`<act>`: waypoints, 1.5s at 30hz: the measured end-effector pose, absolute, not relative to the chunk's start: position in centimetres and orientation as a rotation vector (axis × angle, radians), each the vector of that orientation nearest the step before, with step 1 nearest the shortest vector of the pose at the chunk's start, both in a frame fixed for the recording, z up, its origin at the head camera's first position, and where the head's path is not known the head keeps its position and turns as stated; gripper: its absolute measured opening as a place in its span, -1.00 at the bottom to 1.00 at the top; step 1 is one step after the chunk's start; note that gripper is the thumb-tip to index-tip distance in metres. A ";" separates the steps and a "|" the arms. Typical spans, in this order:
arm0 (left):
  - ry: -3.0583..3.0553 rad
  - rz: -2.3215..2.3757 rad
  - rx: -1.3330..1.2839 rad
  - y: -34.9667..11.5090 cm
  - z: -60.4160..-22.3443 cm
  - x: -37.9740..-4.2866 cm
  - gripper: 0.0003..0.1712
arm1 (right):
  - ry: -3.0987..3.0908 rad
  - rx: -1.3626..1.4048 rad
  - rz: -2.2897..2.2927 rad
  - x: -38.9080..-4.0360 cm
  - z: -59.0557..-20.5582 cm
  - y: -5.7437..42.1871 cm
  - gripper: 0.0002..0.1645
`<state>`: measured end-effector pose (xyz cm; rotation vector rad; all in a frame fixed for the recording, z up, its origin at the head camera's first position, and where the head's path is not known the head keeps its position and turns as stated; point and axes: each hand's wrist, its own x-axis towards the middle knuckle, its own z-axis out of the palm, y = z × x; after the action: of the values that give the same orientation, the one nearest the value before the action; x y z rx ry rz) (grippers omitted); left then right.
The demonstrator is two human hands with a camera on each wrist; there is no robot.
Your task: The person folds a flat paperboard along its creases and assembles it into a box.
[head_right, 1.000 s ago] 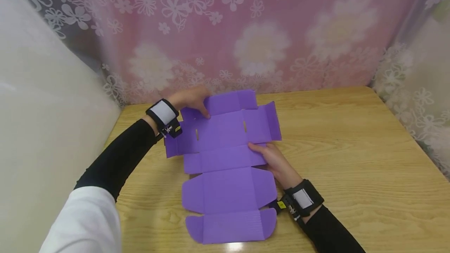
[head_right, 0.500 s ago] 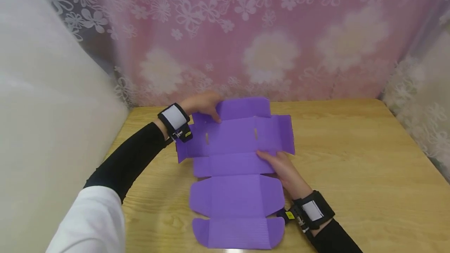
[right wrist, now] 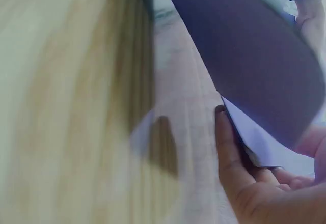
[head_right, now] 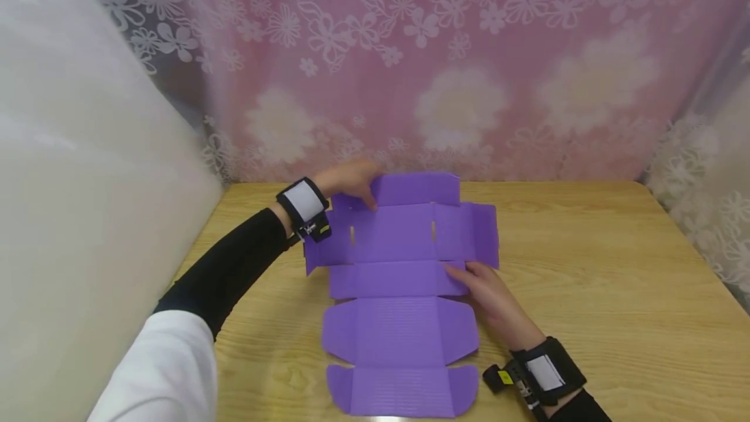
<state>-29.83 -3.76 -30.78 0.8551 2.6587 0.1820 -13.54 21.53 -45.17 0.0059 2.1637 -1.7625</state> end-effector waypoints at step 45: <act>2.708 0.142 0.983 -3.2 -30.8 -29.1 -0.41 | 2.986 -0.976 -0.247 -10.1 -43.3 14.0 -0.08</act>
<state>-29.14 -3.23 -30.80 0.9835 2.7077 0.1418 -10.10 13.98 -43.29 -0.9757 2.9856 -0.2471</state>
